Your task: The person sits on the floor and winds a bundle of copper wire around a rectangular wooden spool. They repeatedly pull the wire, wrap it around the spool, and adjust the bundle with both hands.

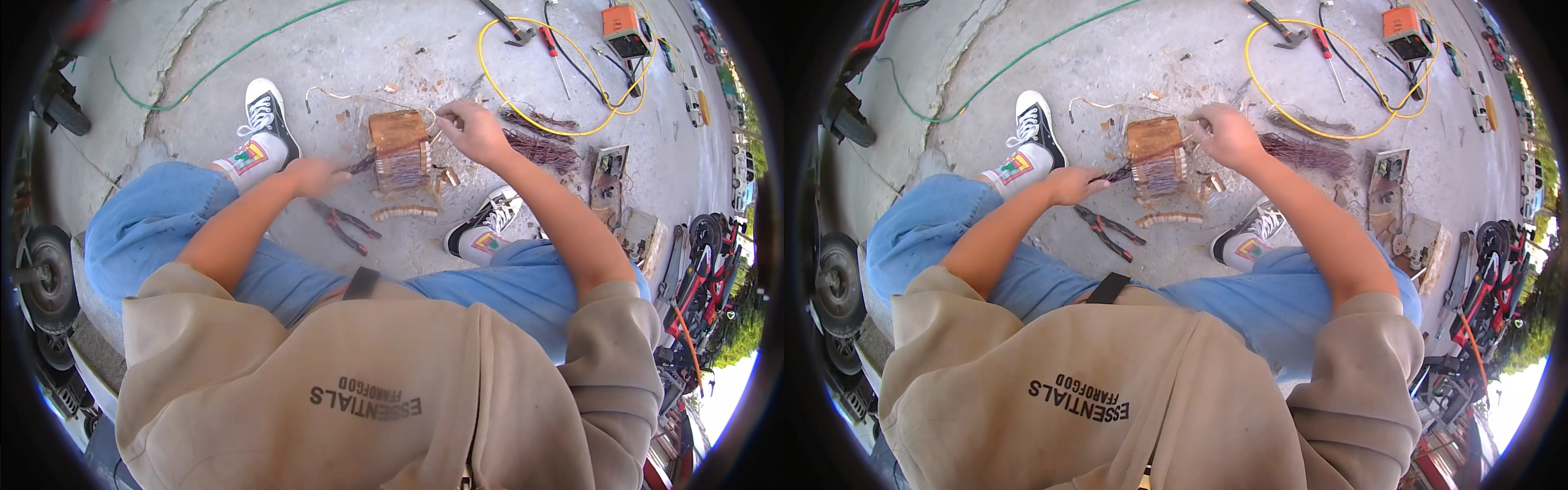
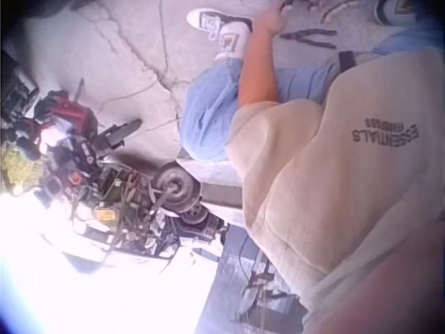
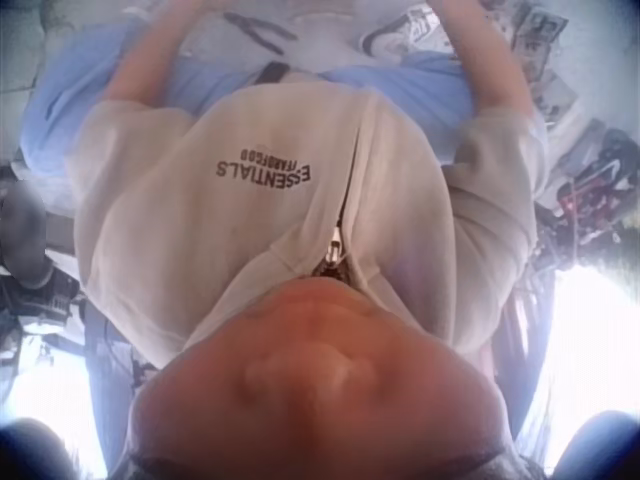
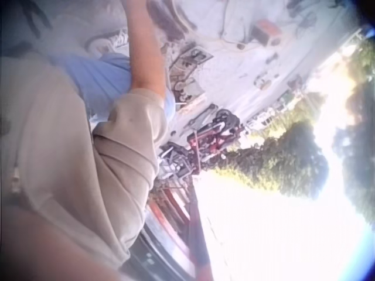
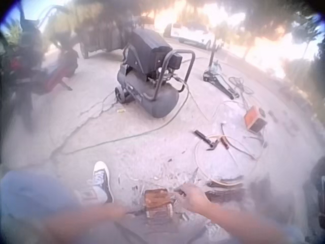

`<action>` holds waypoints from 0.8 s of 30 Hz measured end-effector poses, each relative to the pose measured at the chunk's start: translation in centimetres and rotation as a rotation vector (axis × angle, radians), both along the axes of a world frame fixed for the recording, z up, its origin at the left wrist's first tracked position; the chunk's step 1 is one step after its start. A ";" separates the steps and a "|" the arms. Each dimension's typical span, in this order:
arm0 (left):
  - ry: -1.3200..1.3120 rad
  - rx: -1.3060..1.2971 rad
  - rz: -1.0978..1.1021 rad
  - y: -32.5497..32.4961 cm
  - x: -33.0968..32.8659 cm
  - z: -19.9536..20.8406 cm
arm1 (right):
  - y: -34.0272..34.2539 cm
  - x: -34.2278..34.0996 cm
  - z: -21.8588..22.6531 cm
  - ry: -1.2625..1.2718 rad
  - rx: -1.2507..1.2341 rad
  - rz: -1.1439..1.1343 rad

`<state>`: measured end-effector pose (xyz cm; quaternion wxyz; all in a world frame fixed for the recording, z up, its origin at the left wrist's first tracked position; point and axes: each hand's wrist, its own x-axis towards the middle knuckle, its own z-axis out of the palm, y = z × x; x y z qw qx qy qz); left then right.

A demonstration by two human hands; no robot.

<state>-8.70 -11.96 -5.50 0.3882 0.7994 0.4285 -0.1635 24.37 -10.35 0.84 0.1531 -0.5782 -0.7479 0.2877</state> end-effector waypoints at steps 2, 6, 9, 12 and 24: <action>0.016 -0.019 0.040 -0.2 -0.3 0.4 | -0.1 -4.4 1.8 -0.064 0.218 0.304; -0.034 0.100 0.116 -1.4 -0.8 1.7 | -0.4 -11.1 -0.3 -0.333 0.273 0.601; -0.051 0.160 0.114 -1.5 -0.5 2.5 | 0.0 -13.1 -2.8 -0.531 0.346 0.691; -0.017 0.237 0.070 -1.5 -0.4 2.4 | 0.5 -14.3 -5.5 -0.523 0.214 0.681; -0.057 0.496 -0.052 0.4 -1.3 1.7 | 3.2 -15.4 -4.8 -0.360 -0.262 0.830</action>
